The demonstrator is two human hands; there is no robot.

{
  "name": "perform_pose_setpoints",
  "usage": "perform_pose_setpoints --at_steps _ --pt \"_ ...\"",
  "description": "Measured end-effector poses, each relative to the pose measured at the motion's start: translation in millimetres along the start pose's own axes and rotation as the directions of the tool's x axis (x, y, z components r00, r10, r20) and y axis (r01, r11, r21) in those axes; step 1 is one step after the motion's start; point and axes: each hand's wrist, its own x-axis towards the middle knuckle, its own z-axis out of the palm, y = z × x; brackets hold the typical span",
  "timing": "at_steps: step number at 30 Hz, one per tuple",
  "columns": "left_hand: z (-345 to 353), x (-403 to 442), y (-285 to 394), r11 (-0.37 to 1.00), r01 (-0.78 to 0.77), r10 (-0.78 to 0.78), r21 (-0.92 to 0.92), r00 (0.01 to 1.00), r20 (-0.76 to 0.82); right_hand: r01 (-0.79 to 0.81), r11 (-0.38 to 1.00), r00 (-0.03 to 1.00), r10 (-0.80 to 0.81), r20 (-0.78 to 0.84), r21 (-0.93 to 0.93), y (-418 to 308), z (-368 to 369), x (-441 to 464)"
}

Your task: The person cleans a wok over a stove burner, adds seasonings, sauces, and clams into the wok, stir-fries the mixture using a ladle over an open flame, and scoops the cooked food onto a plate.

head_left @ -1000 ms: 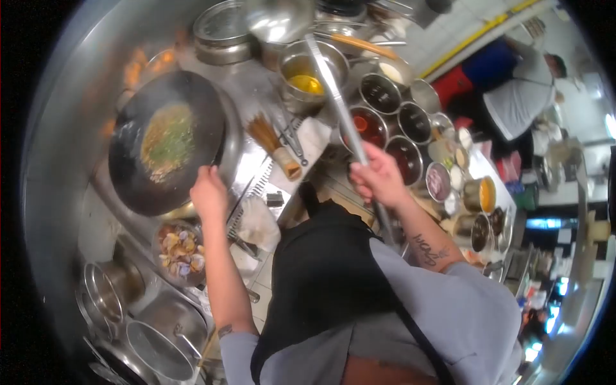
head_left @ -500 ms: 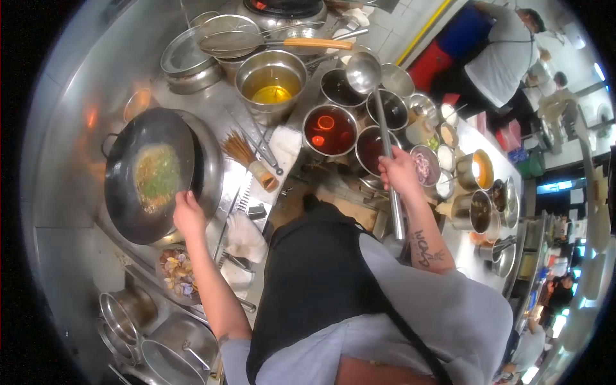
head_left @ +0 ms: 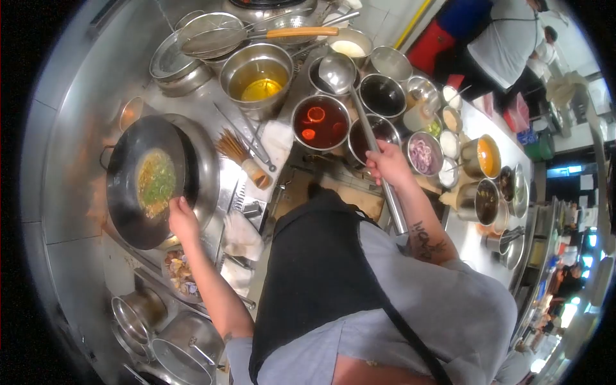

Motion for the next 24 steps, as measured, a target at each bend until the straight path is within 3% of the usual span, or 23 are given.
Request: perform_pose_setpoints --at_steps 8,14,20,24 --pt "-1 1 0 1.000 0.020 -0.020 0.007 1.000 0.009 -0.099 0.936 0.994 0.081 0.069 0.337 -16 -12 -10" --pt "-3 0 1 0.999 0.033 -0.033 -0.014 0.999 0.017 -0.160 0.868 0.980 0.083 0.181 0.470 -22 -28 -17" --pt "-1 0 -2 0.999 0.032 -0.031 -0.020 0.999 0.015 -0.277 0.686 0.941 0.051 0.336 0.673 -25 -47 -28" --pt "0 0 0 0.999 0.020 -0.019 -0.051 1.000 0.019 -0.279 0.693 0.943 0.066 0.327 0.665 -34 -49 -46"
